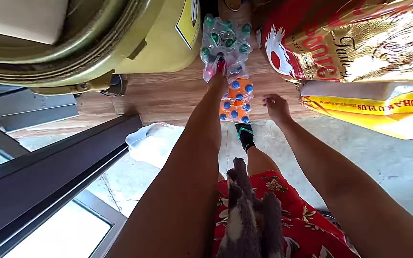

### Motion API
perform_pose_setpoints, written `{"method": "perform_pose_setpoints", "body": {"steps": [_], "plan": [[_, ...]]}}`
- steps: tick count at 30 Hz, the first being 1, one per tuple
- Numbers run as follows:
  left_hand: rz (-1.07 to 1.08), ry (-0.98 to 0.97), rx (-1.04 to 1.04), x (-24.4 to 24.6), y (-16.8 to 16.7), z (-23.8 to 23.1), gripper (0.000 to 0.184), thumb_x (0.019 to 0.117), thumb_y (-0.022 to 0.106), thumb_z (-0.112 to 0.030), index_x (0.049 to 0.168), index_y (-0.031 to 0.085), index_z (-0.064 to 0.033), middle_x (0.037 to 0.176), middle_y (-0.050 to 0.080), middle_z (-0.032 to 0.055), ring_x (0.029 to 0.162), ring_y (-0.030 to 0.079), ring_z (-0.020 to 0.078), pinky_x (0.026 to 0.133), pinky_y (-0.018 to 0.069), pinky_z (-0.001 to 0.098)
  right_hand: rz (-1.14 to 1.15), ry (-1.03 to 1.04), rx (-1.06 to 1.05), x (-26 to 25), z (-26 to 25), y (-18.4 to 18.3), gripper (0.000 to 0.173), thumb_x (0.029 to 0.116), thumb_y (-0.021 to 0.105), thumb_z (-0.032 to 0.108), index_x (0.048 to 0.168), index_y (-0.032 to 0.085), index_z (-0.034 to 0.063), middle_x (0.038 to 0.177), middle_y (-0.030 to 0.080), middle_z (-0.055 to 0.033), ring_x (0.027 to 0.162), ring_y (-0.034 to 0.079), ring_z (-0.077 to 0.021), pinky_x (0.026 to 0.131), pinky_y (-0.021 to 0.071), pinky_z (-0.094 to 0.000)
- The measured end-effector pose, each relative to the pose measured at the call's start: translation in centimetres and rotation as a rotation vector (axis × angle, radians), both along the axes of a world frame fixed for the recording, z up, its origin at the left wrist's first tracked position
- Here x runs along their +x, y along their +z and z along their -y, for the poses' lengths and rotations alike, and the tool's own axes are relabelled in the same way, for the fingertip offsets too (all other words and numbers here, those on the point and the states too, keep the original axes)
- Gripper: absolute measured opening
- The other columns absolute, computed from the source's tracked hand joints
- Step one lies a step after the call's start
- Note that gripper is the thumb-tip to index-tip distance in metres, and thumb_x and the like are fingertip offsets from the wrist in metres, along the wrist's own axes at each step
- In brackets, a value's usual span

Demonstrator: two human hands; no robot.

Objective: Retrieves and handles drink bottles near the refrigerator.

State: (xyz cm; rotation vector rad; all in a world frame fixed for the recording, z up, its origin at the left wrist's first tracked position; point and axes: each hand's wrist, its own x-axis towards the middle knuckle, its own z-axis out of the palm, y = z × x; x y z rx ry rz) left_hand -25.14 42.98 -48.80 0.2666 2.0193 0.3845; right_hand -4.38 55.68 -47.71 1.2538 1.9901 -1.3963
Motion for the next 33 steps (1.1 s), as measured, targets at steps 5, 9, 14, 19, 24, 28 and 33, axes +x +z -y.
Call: {"method": "perform_pose_setpoints", "body": {"steps": [5, 9, 14, 19, 24, 28, 33], "plan": [[-0.150, 0.159, 0.180, 0.6, 2.7, 4.8, 0.038, 0.1116, 0.038, -0.015, 0.132, 0.057, 0.0112, 0.134, 0.059, 0.0307, 0.130, 0.056, 0.0404, 0.111, 0.0417, 0.0538, 0.097, 0.175, -0.063, 4.0, 2.0, 3.2, 0.033, 0.1102, 0.044, 0.013, 0.132, 0.062, -0.0029, 0.127, 0.068, -0.0222, 0.116, 0.067, -0.0331, 0.104, 0.0509, -0.0495], [-0.271, 0.131, 0.290, 1.5, 7.5, 7.7, 0.037, 0.1108, 0.039, -0.012, 0.127, 0.060, 0.0128, 0.129, 0.061, 0.0302, 0.126, 0.058, 0.0394, 0.110, 0.0420, 0.0506, 0.058, 0.202, -0.063, 5.1, 3.1, 7.9, 0.033, 0.1102, 0.044, 0.013, 0.130, 0.064, -0.0042, 0.127, 0.068, -0.0225, 0.117, 0.067, -0.0317, 0.105, 0.0505, -0.0460], [-0.358, 0.036, 0.363, 3.2, 16.0, 13.0, 0.036, 0.1092, 0.042, -0.013, 0.123, 0.063, 0.0129, 0.123, 0.063, 0.0297, 0.121, 0.060, 0.0402, 0.109, 0.0436, 0.0524, -0.091, 0.190, -0.058, 5.0, 6.3, 16.4, 0.031, 0.1091, 0.046, 0.011, 0.129, 0.064, -0.0052, 0.127, 0.067, -0.0228, 0.114, 0.068, -0.0286, 0.103, 0.0520, -0.0415], [-0.398, -0.229, 0.363, 7.3, 28.5, 21.1, 0.033, 0.1073, 0.047, -0.013, 0.110, 0.068, 0.0122, 0.112, 0.068, 0.0289, 0.116, 0.063, 0.0422, 0.106, 0.0459, 0.0555, -0.376, 0.211, -0.014, 4.6, 12.4, 27.7, 0.034, 0.1067, 0.050, 0.010, 0.137, 0.059, -0.0037, 0.128, 0.067, -0.0227, 0.115, 0.068, -0.0293, 0.103, 0.0535, -0.0449], [-0.366, -0.414, 0.381, 14.5, 40.6, 27.7, 0.026, 0.1036, 0.054, -0.012, 0.104, 0.073, 0.0058, 0.104, 0.069, 0.0231, 0.108, 0.066, 0.0389, 0.099, 0.0500, 0.0561, -0.664, 0.440, 0.072, 4.5, 20.7, 38.1, 0.025, 0.1016, 0.050, 0.002, 0.119, 0.066, -0.0065, 0.116, 0.070, -0.0203, 0.103, 0.071, -0.0279, 0.093, 0.0577, -0.0459], [-0.160, -0.402, 0.260, 22.6, 45.6, 32.5, 0.030, 0.1052, 0.052, -0.019, 0.110, 0.073, 0.0019, 0.112, 0.069, 0.0213, 0.113, 0.065, 0.0374, 0.098, 0.0510, 0.0563, -0.436, 0.911, -0.164, 6.9, 27.5, 40.7, 0.016, 0.0983, 0.057, 0.000, 0.105, 0.070, -0.0053, 0.104, 0.071, -0.0227, 0.098, 0.069, -0.0375, 0.091, 0.0546, -0.0571], [-0.054, -0.332, 0.213, 30.2, 48.1, 35.5, 0.033, 0.1064, 0.048, -0.017, 0.116, 0.068, 0.0064, 0.122, 0.066, 0.0276, 0.124, 0.059, 0.0442, 0.106, 0.0440, 0.0589, -0.259, 1.449, -0.106, 11.0, 31.5, 41.8, 0.027, 0.1025, 0.053, 0.007, 0.121, 0.066, -0.0077, 0.122, 0.066, -0.0303, 0.120, 0.062, -0.0483, 0.100, 0.0471, -0.0665]]}}
